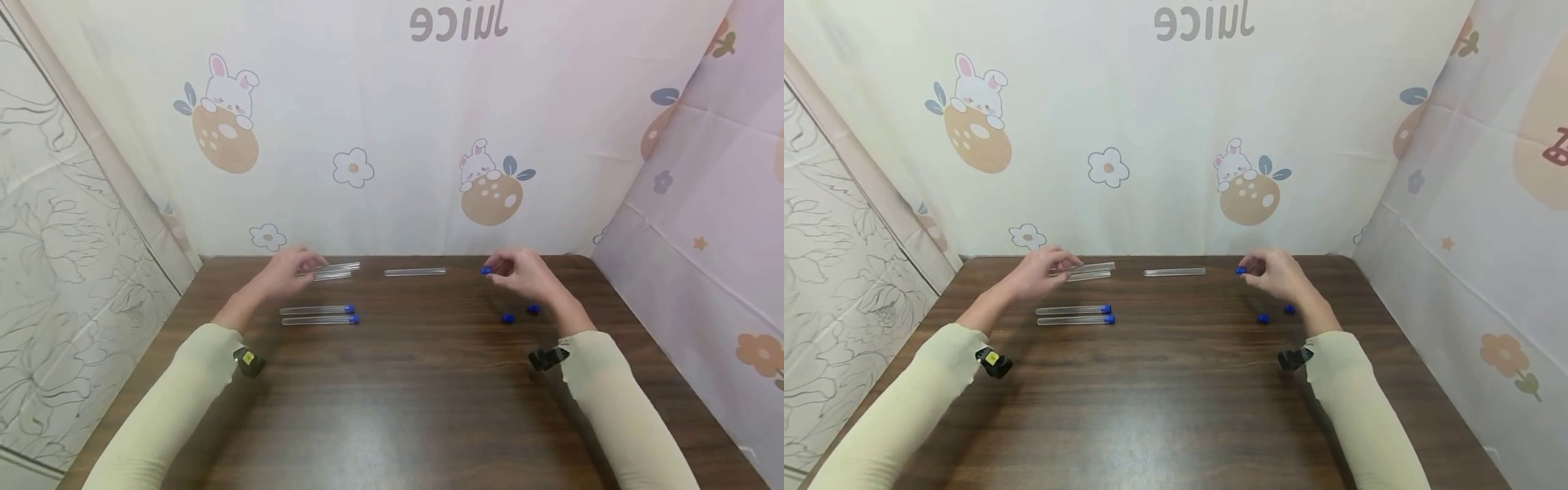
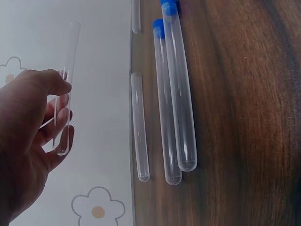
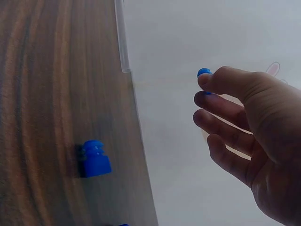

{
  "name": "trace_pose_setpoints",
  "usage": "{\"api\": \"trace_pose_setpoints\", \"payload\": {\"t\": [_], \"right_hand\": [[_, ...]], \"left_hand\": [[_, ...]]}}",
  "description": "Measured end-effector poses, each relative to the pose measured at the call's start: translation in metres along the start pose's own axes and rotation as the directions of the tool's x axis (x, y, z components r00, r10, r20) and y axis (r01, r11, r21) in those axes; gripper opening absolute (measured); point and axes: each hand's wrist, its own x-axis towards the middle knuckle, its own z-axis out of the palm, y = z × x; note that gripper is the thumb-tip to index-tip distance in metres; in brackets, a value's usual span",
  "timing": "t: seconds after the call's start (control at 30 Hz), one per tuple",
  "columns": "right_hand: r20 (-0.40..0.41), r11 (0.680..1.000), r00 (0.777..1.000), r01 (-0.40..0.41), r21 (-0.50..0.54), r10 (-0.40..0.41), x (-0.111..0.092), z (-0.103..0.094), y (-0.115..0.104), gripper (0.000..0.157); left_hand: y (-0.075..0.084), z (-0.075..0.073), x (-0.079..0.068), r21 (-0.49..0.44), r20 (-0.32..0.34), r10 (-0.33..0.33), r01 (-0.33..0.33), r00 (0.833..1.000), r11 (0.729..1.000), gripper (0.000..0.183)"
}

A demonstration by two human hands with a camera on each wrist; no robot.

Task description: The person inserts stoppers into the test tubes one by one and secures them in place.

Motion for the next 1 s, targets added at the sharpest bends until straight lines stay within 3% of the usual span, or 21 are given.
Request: {"api": "trace_pose_setpoints", "payload": {"t": [0.27, 0.6, 1.0], "right_hand": [[-0.024, 0.998, 0.999, 0.036, 0.049, -0.035, -0.004, 0.006, -0.001, 0.017], [-0.072, 0.987, 0.993, 0.102, 0.121, -0.094, -0.005, 0.015, -0.009, 0.017], [-0.049, 0.984, 0.995, 0.089, 0.154, -0.083, 0.0, 0.028, -0.019, 0.017]], "left_hand": [[0.007, 0.001, -0.004, 0.022, -0.045, 0.076, -0.075, 0.996, 0.997, 0.033], [0.013, 0.002, -0.007, 0.011, -0.055, 0.088, -0.088, 0.995, 0.996, 0.034], [0.018, 0.01, -0.006, 0.016, -0.076, 0.137, -0.137, 0.988, 0.99, 0.036]]}}
